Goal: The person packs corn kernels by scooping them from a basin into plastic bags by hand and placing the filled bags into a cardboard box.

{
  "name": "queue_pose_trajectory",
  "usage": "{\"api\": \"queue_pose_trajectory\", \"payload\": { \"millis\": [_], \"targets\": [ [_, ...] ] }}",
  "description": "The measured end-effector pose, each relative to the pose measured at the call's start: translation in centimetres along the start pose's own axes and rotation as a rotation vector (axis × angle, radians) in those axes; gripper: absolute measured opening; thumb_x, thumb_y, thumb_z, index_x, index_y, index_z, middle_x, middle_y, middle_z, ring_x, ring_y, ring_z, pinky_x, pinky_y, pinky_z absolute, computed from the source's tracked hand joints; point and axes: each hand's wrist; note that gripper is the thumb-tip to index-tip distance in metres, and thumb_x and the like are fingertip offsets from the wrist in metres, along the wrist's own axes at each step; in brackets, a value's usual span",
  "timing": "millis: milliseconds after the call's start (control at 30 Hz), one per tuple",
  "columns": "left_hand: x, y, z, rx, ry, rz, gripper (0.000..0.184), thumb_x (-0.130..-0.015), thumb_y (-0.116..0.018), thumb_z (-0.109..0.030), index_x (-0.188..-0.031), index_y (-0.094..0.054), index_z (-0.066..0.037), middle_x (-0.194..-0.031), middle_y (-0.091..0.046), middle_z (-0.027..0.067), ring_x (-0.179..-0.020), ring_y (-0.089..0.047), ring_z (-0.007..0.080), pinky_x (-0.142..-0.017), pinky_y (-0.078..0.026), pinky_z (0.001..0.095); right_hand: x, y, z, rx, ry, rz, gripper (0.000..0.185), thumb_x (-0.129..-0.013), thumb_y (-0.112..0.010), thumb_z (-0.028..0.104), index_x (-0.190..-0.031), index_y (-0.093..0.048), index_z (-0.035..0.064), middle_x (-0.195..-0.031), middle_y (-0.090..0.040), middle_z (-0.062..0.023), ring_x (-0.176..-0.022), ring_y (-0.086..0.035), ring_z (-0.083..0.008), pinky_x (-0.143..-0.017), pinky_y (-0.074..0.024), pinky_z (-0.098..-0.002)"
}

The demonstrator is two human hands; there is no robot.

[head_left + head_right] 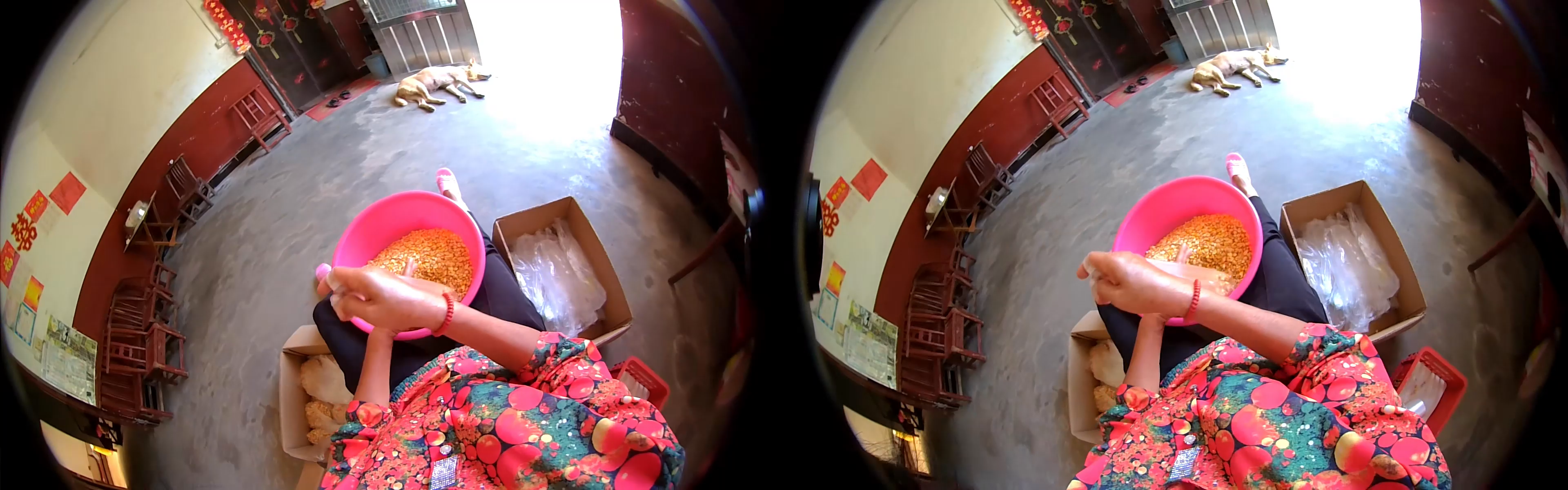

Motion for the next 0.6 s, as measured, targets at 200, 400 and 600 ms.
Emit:
{"api": "queue_pose_trajectory", "payload": {
  "millis": [200,400,600],
  "targets": [
    [0.1,-2.1,0.3,0.522,0.042,-0.334,0.056,-0.072,-0.061,-0.022,-0.116,-0.035,0.001,-0.112,-0.044,0.0099,-0.106,-0.041,0.0178,-0.088,-0.035,0.0297,0.8,-0.4,0.1,0.251,0.018,0.053,0.018,-0.073,-0.044,0.008,-0.089,-0.051,0.0028,-0.063,-0.054,-0.0145,-0.061,-0.056,-0.0281,-0.059,-0.0442,-0.0358],
    [0.4,-2.0,0.7,0.985,0.069,-0.592,0.041,-0.079,-0.054,-0.021,-0.113,-0.043,0.0,-0.106,-0.05,0.0082,-0.102,-0.045,0.0165,-0.086,-0.038,0.0292,0.7,3.0,-4.7,0.423,0.172,-0.151,0.016,-0.069,-0.058,0.016,-0.078,-0.056,0.0038,-0.067,-0.054,-0.0136,-0.065,-0.054,-0.0306,-0.058,-0.0432,-0.0377],
    [0.3,-1.5,2.7,0.767,0.071,-0.46,0.039,-0.089,-0.035,-0.031,-0.106,-0.048,0.002,-0.104,-0.051,0.009,-0.099,-0.044,0.0158,-0.087,-0.033,0.0285,5.8,6.6,-16.1,0.647,-0.262,0.084,0.058,-0.064,-0.067,0.034,-0.11,-0.046,0.0042,-0.104,-0.049,-0.0208,-0.098,-0.048,-0.0326,-0.083,-0.0388,-0.0378]
  ]
}}
Point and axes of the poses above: each hand's wrist, its own x-axis away from the middle knuckle, its own y-axis out of the back of the hand, z = x × y
